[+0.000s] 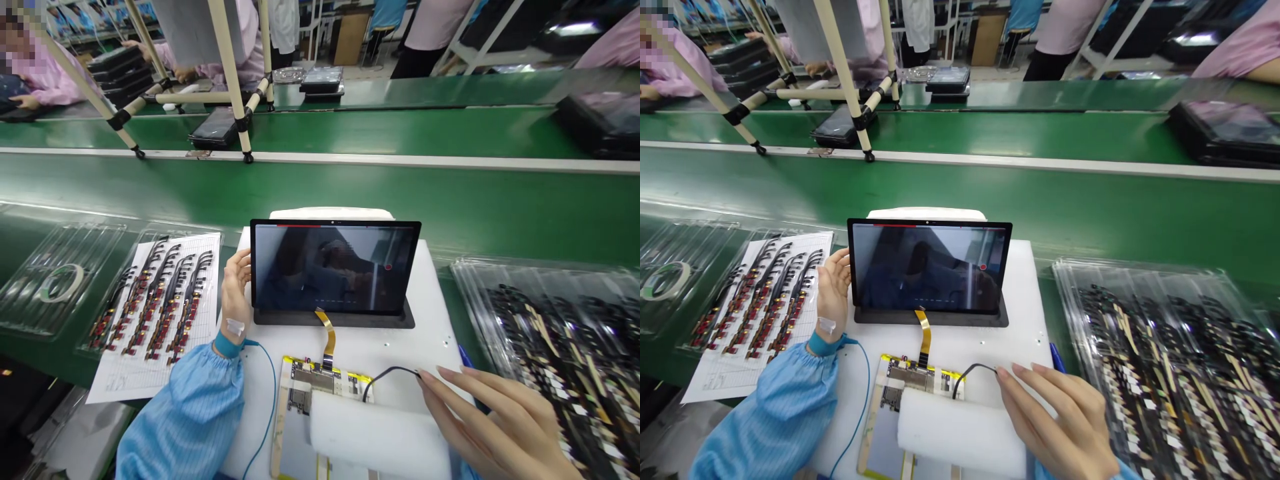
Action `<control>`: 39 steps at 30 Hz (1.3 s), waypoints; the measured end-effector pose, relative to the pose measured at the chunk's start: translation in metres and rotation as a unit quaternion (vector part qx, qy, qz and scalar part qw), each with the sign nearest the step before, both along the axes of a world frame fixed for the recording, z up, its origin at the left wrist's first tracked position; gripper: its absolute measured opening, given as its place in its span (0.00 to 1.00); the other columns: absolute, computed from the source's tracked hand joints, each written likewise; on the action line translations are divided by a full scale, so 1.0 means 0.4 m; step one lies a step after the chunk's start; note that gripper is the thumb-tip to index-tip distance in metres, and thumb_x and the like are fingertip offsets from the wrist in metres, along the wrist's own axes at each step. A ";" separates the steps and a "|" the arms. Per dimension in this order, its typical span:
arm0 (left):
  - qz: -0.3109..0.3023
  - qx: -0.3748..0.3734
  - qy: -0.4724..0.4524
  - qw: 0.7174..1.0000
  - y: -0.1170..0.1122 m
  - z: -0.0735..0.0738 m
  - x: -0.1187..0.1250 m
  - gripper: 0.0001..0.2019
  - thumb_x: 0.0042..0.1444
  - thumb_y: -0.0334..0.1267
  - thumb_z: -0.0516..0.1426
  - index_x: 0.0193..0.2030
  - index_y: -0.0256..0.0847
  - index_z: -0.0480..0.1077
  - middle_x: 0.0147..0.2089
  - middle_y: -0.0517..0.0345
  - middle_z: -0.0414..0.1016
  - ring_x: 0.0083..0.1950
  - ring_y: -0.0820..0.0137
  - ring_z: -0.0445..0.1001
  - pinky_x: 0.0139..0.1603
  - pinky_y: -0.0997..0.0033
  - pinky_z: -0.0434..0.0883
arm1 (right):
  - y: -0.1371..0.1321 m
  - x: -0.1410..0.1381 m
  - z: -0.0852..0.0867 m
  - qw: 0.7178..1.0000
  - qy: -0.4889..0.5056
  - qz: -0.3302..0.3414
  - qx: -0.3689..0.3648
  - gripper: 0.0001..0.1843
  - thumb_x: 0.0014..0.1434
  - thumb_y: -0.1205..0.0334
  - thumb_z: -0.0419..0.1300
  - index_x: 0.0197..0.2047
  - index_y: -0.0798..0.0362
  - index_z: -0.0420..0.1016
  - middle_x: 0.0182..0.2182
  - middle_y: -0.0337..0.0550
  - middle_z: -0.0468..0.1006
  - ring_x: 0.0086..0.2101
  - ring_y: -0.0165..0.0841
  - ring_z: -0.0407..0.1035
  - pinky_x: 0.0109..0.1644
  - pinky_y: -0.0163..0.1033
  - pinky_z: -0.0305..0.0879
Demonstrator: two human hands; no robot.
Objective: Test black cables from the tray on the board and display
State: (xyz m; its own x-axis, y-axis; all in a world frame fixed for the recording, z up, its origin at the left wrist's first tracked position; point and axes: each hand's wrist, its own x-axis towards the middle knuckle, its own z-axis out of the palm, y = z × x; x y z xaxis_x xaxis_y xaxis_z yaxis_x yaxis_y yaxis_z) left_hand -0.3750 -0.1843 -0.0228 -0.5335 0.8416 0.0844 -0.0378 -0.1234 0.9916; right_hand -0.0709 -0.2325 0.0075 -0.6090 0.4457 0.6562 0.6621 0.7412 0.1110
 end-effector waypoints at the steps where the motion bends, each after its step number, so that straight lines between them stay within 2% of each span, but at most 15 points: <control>1: 0.001 0.000 -0.004 1.000 0.000 -0.001 0.000 0.29 0.55 0.65 0.43 0.46 0.44 0.67 0.43 0.54 0.73 0.41 0.67 0.71 0.39 0.70 0.65 | 0.000 0.000 0.000 1.000 0.004 0.001 -0.001 0.20 0.42 0.75 0.69 0.40 0.55 0.73 0.32 0.43 0.73 0.34 0.33 0.67 0.36 0.41 0.67; 12: 0.001 -0.005 0.015 1.000 0.002 -0.003 -0.002 0.28 0.58 0.62 0.41 0.47 0.42 0.66 0.43 0.52 0.72 0.41 0.67 0.71 0.40 0.69 0.66 | 0.005 0.009 -0.005 1.000 0.010 0.027 0.000 0.18 0.43 0.75 0.68 0.39 0.57 0.73 0.34 0.45 0.72 0.35 0.34 0.66 0.37 0.43 0.65; 15: 0.000 -0.007 0.081 0.997 -0.004 -0.011 -0.008 0.26 0.61 0.57 0.41 0.52 0.40 0.63 0.47 0.48 0.70 0.45 0.64 0.70 0.44 0.65 0.66 | -0.001 0.007 -0.009 1.000 0.019 0.017 -0.005 0.18 0.43 0.74 0.68 0.40 0.56 0.73 0.33 0.44 0.72 0.35 0.34 0.66 0.38 0.42 0.65; 17: 0.017 0.019 0.184 0.983 -0.013 -0.009 -0.007 0.24 0.61 0.52 0.44 0.57 0.40 0.59 0.52 0.46 0.65 0.49 0.62 0.68 0.47 0.62 0.65 | -0.006 0.003 -0.011 0.999 0.032 0.000 -0.011 0.18 0.43 0.74 0.68 0.40 0.55 0.73 0.33 0.43 0.72 0.35 0.34 0.66 0.39 0.42 0.65; 19: 0.042 0.077 0.315 0.945 -0.027 0.007 0.002 0.23 0.60 0.46 0.48 0.61 0.42 0.56 0.55 0.46 0.60 0.53 0.59 0.64 0.52 0.58 0.63 | -0.010 -0.002 -0.014 0.998 0.055 -0.021 -0.018 0.17 0.44 0.73 0.68 0.39 0.54 0.73 0.33 0.43 0.73 0.36 0.34 0.67 0.39 0.42 0.65; 22: 0.034 0.179 0.480 0.858 -0.050 0.050 0.035 0.22 0.58 0.38 0.49 0.61 0.48 0.58 0.58 0.50 0.55 0.57 0.59 0.59 0.55 0.59 0.59 | -0.013 -0.009 -0.018 0.996 0.076 -0.030 -0.028 0.16 0.45 0.73 0.67 0.38 0.53 0.74 0.32 0.41 0.74 0.35 0.33 0.67 0.39 0.41 0.65; 25: -0.050 0.251 0.570 0.780 -0.067 0.083 0.080 0.17 0.60 0.38 0.47 0.54 0.48 0.66 0.57 0.51 0.56 0.56 0.62 0.59 0.54 0.64 0.58 | -0.011 -0.019 -0.025 0.995 0.086 -0.030 -0.031 0.14 0.47 0.73 0.67 0.38 0.53 0.74 0.32 0.41 0.75 0.35 0.32 0.67 0.39 0.40 0.66; 28: -0.129 0.258 0.627 0.724 -0.075 0.081 0.113 0.19 0.64 0.45 0.42 0.46 0.45 0.72 0.54 0.49 0.64 0.56 0.61 0.59 0.54 0.64 0.55 | -0.007 -0.037 -0.030 0.990 0.134 -0.049 -0.016 0.09 0.50 0.72 0.64 0.35 0.52 0.74 0.30 0.40 0.75 0.34 0.31 0.67 0.39 0.40 0.65; 31: -0.169 0.233 0.673 0.681 -0.077 0.059 0.127 0.25 0.63 0.54 0.41 0.45 0.44 0.74 0.55 0.49 0.68 0.58 0.59 0.57 0.55 0.62 0.52 | -0.004 -0.051 -0.020 0.987 0.156 -0.050 -0.005 0.05 0.52 0.70 0.63 0.34 0.52 0.73 0.28 0.39 0.74 0.34 0.31 0.67 0.38 0.39 0.64; 33: -0.175 0.214 0.700 0.658 -0.077 0.046 0.128 0.25 0.59 0.58 0.46 0.46 0.44 0.74 0.56 0.49 0.68 0.59 0.58 0.57 0.56 0.61 0.51 | -0.004 -0.054 -0.007 0.990 0.135 -0.040 -0.008 0.05 0.52 0.70 0.63 0.34 0.53 0.73 0.28 0.40 0.74 0.33 0.31 0.67 0.38 0.39 0.64; 36: -0.159 0.178 0.729 0.642 -0.075 0.037 0.127 0.24 0.52 0.60 0.54 0.48 0.47 0.73 0.58 0.51 0.67 0.60 0.56 0.56 0.57 0.60 0.49 | -0.004 -0.051 0.008 0.994 0.109 -0.030 -0.007 0.06 0.52 0.70 0.63 0.34 0.54 0.72 0.28 0.41 0.75 0.33 0.31 0.67 0.38 0.38 0.64; 39: -0.135 0.147 0.744 0.638 -0.074 0.032 0.129 0.28 0.49 0.62 0.56 0.52 0.49 0.70 0.60 0.51 0.66 0.60 0.55 0.56 0.57 0.60 0.49 | -0.006 -0.045 0.003 0.992 0.119 -0.031 0.003 0.06 0.52 0.71 0.63 0.35 0.54 0.72 0.28 0.41 0.75 0.33 0.31 0.67 0.37 0.39 0.64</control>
